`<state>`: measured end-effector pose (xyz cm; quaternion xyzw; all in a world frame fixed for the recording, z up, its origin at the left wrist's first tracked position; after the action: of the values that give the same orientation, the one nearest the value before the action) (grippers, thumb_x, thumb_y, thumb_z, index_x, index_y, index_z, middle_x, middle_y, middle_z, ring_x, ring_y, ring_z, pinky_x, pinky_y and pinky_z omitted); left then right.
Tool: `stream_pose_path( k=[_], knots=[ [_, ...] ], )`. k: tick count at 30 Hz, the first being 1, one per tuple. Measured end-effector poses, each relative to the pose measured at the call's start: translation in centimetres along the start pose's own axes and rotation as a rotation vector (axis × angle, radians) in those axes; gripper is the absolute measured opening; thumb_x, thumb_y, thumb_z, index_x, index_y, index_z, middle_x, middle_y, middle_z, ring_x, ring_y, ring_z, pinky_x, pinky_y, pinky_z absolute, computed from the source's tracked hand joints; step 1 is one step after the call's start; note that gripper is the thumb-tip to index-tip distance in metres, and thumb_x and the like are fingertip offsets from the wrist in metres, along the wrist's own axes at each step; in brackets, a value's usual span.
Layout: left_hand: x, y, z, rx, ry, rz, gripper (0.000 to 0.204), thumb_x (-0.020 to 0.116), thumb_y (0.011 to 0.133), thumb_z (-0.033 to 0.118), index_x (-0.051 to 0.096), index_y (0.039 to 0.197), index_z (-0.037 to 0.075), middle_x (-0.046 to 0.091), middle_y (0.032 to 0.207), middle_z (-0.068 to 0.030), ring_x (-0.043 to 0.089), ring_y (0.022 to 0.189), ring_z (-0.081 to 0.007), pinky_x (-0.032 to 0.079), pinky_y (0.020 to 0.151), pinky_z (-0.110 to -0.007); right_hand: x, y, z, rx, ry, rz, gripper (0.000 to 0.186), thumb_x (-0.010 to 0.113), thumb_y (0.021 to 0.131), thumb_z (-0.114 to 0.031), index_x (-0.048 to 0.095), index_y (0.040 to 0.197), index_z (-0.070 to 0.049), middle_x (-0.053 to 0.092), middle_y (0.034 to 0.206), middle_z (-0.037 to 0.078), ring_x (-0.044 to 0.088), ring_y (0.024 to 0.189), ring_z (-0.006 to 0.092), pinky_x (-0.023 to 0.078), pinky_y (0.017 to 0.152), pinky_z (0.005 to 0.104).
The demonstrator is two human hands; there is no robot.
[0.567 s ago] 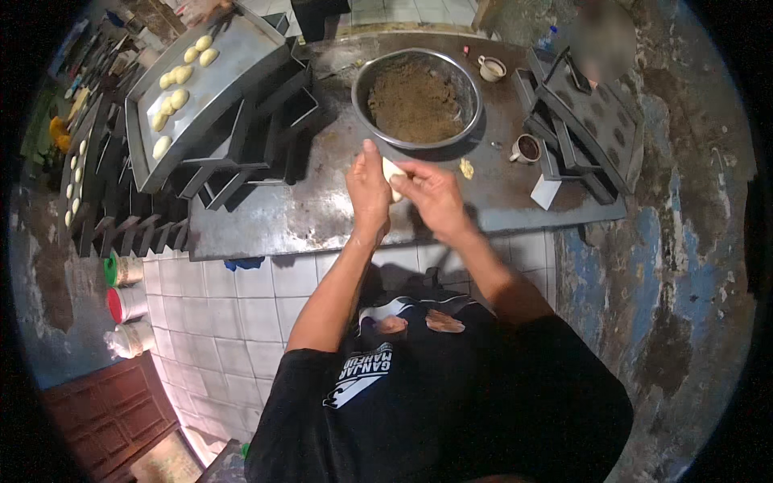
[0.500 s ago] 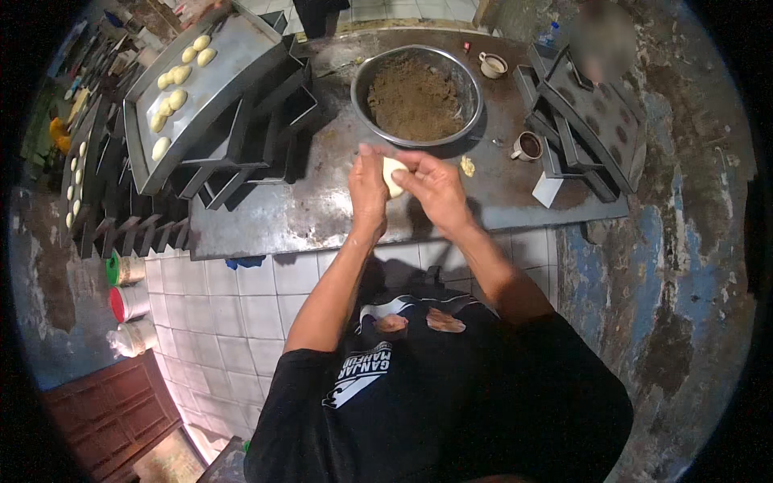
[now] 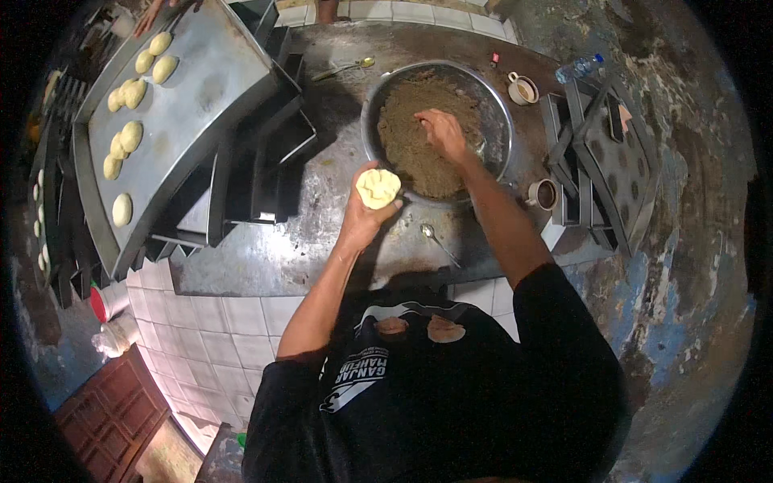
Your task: The person shapes dough into balls by hand and places them onto metal baking trays, then stacks the trays on a rack.
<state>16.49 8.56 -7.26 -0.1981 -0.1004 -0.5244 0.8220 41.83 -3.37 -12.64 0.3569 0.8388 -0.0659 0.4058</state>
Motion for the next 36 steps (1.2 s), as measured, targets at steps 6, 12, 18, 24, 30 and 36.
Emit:
stream_pose_path(
  k=[6,12,18,24,30,36],
  knots=[
    [-2.2,5.3,0.4,-0.056,0.088,-0.044,0.076,0.078,0.077,-0.008,0.042,0.141,0.006,0.061,0.118,-0.0044,0.059,0.108,-0.0124,0.049,0.097,-0.028,5.6,0.8,4.7,-0.2,-0.041,0.021,0.034,0.058,0.088,-0.005,0.064,0.122,-0.005,0.067,0.112,0.018,0.065,0.096,0.0384,0.054,0.082,0.0439],
    [-2.4,5.0,1.5,0.044,0.114,0.12,0.073,0.082,0.077,0.0,0.042,0.138,0.005,0.063,0.113,-0.0072,0.061,0.106,-0.0153,0.05,0.096,-0.03,4.9,-0.7,2.8,-0.139,-0.184,-0.14,0.032,0.064,0.087,-0.01,0.063,0.118,-0.005,0.066,0.111,0.018,0.064,0.097,0.0405,0.053,0.085,0.0455],
    [-2.8,2.3,4.2,0.097,0.523,0.125,0.051,0.083,0.08,0.007,0.054,0.122,0.003,0.069,0.109,-0.0084,0.065,0.102,-0.0153,0.051,0.092,-0.03,3.6,-2.0,1.5,0.417,0.37,-0.337,0.027,0.067,0.092,-0.013,0.062,0.115,-0.001,0.067,0.11,0.012,0.066,0.096,0.0316,0.053,0.089,0.0405],
    [0.5,1.5,-0.6,0.33,0.668,0.149,0.057,0.086,0.077,0.013,0.053,0.123,0.005,0.07,0.1,-0.0148,0.07,0.096,-0.028,0.054,0.083,-0.038,-3.8,-7.9,-10.6,0.376,1.251,-0.238,0.039,0.057,0.097,-0.002,0.05,0.136,-0.001,0.061,0.129,0.013,0.063,0.111,0.0195,0.051,0.1,0.0322],
    [8.7,-1.4,-1.9,0.352,0.748,0.081,0.047,0.08,0.084,0.019,0.045,0.112,0.004,0.067,0.094,-0.022,0.069,0.09,-0.0405,0.053,0.076,-0.044,-7.4,-17.3,-15.5,0.119,0.38,-0.055,0.057,0.064,0.094,-0.01,0.04,0.144,0.002,0.062,0.132,0.016,0.062,0.115,0.018,0.052,0.093,0.0292],
    [13.6,-7.4,-1.9,0.28,0.519,-0.171,0.068,0.088,0.075,0.013,0.043,0.126,0.004,0.065,0.111,-0.0149,0.065,0.102,-0.0207,0.053,0.086,-0.033,-10.6,-22.2,-13.0,0.402,0.605,0.178,0.049,0.065,0.092,-0.009,0.047,0.137,0.002,0.07,0.103,0.014,0.069,0.093,0.0233,0.056,0.08,0.0353]
  ],
)
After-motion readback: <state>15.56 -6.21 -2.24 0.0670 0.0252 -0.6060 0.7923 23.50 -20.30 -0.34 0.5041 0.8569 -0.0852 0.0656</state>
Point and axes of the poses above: each hand's wrist, its own y-axis towards the middle knuckle, its own x-axis out of the palm, z = x × y, the point moved 2 cm from there along y, towards the middle knuckle
